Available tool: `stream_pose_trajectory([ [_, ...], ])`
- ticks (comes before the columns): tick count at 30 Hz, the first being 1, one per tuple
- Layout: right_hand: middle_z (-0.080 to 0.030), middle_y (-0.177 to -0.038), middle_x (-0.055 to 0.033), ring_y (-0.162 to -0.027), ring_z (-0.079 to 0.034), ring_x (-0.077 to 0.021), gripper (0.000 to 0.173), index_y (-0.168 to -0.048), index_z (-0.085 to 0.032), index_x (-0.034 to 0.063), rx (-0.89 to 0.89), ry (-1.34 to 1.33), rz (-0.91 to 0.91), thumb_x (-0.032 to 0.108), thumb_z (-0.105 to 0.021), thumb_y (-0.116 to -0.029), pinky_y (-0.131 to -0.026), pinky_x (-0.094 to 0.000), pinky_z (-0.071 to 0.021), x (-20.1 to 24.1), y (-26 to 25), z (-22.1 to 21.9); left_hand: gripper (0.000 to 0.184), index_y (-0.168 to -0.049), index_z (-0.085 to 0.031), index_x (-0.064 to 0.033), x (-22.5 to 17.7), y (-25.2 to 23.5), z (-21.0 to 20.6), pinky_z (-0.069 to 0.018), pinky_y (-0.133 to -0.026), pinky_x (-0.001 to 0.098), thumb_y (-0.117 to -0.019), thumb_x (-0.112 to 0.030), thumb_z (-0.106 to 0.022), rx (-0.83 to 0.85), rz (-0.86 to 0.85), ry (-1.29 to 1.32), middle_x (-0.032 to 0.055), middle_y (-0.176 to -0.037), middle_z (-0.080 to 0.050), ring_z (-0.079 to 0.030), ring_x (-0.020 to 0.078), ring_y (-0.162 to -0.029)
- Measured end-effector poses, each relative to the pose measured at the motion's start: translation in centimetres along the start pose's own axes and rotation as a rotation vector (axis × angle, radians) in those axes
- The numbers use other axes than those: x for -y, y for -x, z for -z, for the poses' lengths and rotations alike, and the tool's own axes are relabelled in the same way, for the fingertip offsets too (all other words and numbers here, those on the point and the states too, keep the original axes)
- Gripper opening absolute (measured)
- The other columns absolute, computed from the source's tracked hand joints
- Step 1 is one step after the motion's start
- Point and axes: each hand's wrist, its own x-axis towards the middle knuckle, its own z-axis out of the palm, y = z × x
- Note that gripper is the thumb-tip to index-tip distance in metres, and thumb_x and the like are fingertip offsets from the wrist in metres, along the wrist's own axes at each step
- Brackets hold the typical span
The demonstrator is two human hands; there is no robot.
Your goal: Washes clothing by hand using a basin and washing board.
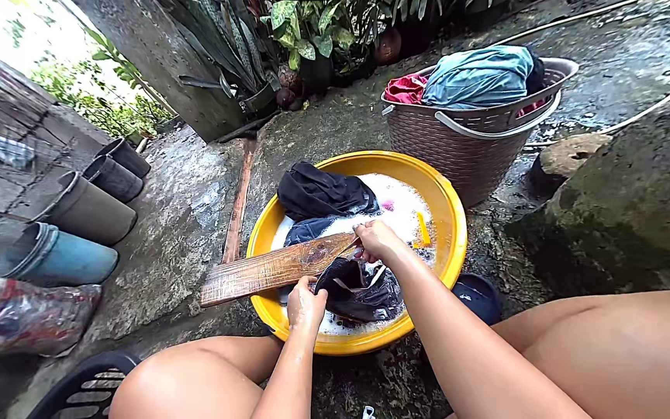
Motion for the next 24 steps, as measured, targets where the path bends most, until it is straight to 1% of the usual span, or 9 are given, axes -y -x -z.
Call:
stream_pose_trajectory([
  [5, -0.060, -0.077, -0.0078, -0.059, -0.054, -0.0145, 0.045, -0.098, -0.066, 0.0015, -0.073, -0.057, 0.200, 0.029, -0.035, -0.1141, -0.058, -0.0321, -0.0463, 1.9, 1.7, 0.3, 0.017, -0.105, -0.074, -0.0088, 0.6, -0.7, -0.8, -0.0512, -0.093, 0.0552, -0.0956, -0.021, -0.066, 0.058, 0.025, 0.019, 0.0142, -0.103, -0.072, -0.068, 0.0305, -0.103],
  [8, -0.070, -0.097, -0.0191, -0.088, -0.068, -0.0318, 0.042, -0.106, -0.071, 0.0001, -0.145, 0.183, 0.350, 0.025, -0.038, -0.1128, -0.082, -0.0539, -0.0530, 2.9, 2.3, 1.3, 0.015, -0.087, -0.074, -0.0074, 1.7, -1.1, -2.1, -0.0501, -0.080, 0.0480, -0.0950, -0.013, -0.063, 0.045, 0.013, 0.330, 0.0091, -0.084, -0.069, -0.065, 0.0225, -0.085],
  [10, -0.071, -0.107, -0.0202, -0.103, -0.067, -0.0352, 0.037, -0.113, -0.071, 0.0006, -0.133, 0.217, 0.405, 0.021, -0.040, -0.1112, -0.092, -0.0585, -0.0487, 3.5, 2.7, 2.2, 0.018, -0.093, -0.073, -0.0014, 1.9, -0.8, -2.6, -0.0488, -0.073, 0.0399, -0.0944, -0.003, -0.056, 0.070, 0.068, 0.626, 0.0106, -0.085, -0.067, -0.062, 0.0194, -0.080],
  [11, -0.072, -0.107, -0.0164, -0.101, -0.068, -0.0299, 0.036, -0.116, -0.071, 0.0012, -0.124, 0.140, 0.396, 0.019, -0.040, -0.1112, -0.090, -0.0534, -0.0503, 3.6, 2.8, 2.5, 0.022, -0.104, -0.072, 0.0031, 2.1, -0.7, -2.6, -0.0537, -0.081, 0.0415, -0.0953, 0.001, -0.051, 0.106, 0.116, 0.766, 0.0162, -0.097, -0.069, -0.065, 0.0232, -0.090],
  [13, -0.074, -0.089, -0.0072, -0.079, -0.068, -0.0155, 0.034, -0.118, -0.066, 0.0022, -0.103, -0.205, 0.296, 0.020, -0.038, -0.1128, -0.074, -0.0363, -0.0542, 3.5, 3.1, 2.6, 0.026, -0.111, -0.065, 0.0062, 2.4, -0.8, -2.9, -0.0565, -0.084, 0.0437, -0.0962, 0.002, -0.044, 0.111, 0.207, 0.964, 0.0215, -0.105, -0.067, -0.067, 0.0279, -0.096],
  [15, -0.065, -0.070, -0.0035, -0.062, -0.063, -0.0131, 0.033, -0.117, -0.066, 0.0049, -0.136, -0.495, 0.159, 0.023, -0.038, -0.1130, -0.064, -0.0319, -0.0547, 3.2, 3.0, 2.8, 0.028, -0.113, -0.064, 0.0055, 2.6, -0.8, -2.8, -0.0572, -0.083, 0.0446, -0.0977, 0.000, -0.041, 0.090, 0.259, 1.035, 0.0220, -0.106, -0.068, -0.068, 0.0293, -0.096],
  [18, -0.054, -0.072, -0.0020, -0.055, -0.052, -0.0108, 0.035, -0.119, -0.067, 0.0062, -0.211, -0.472, 0.093, 0.024, -0.037, -0.1138, -0.058, -0.0282, -0.0508, 2.5, 2.5, 3.9, 0.031, -0.120, -0.064, 0.0037, 4.1, -0.9, -2.7, -0.0552, -0.088, 0.0461, -0.1034, -0.009, -0.041, 0.155, 0.196, 0.962, 0.0215, -0.113, -0.066, -0.066, 0.0288, -0.102],
  [21, -0.046, -0.067, 0.0013, -0.051, -0.048, -0.0088, 0.030, -0.117, -0.068, 0.0060, -0.238, -0.359, 0.100, 0.021, -0.042, -0.1120, -0.055, -0.0253, -0.0487, 2.2, 2.2, 5.0, 0.026, -0.115, -0.065, 0.0015, 5.8, -0.7, -3.1, -0.0542, -0.091, 0.0461, -0.0978, -0.018, -0.064, 0.275, -0.017, 0.634, 0.0180, -0.106, -0.069, -0.067, 0.0258, -0.099],
  [24, -0.046, -0.069, 0.0006, -0.052, -0.048, -0.0091, 0.024, -0.116, -0.068, 0.0074, -0.241, -0.327, 0.110, 0.021, -0.051, -0.1085, -0.055, -0.0262, -0.0501, 1.9, 1.9, 5.6, 0.057, -0.126, -0.062, -0.0045, 5.9, -0.2, -3.4, -0.0504, -0.101, 0.0526, -0.0839, -0.037, -0.083, 0.349, -0.046, 0.186, 0.0171, -0.114, -0.070, -0.067, 0.0294, -0.110],
])
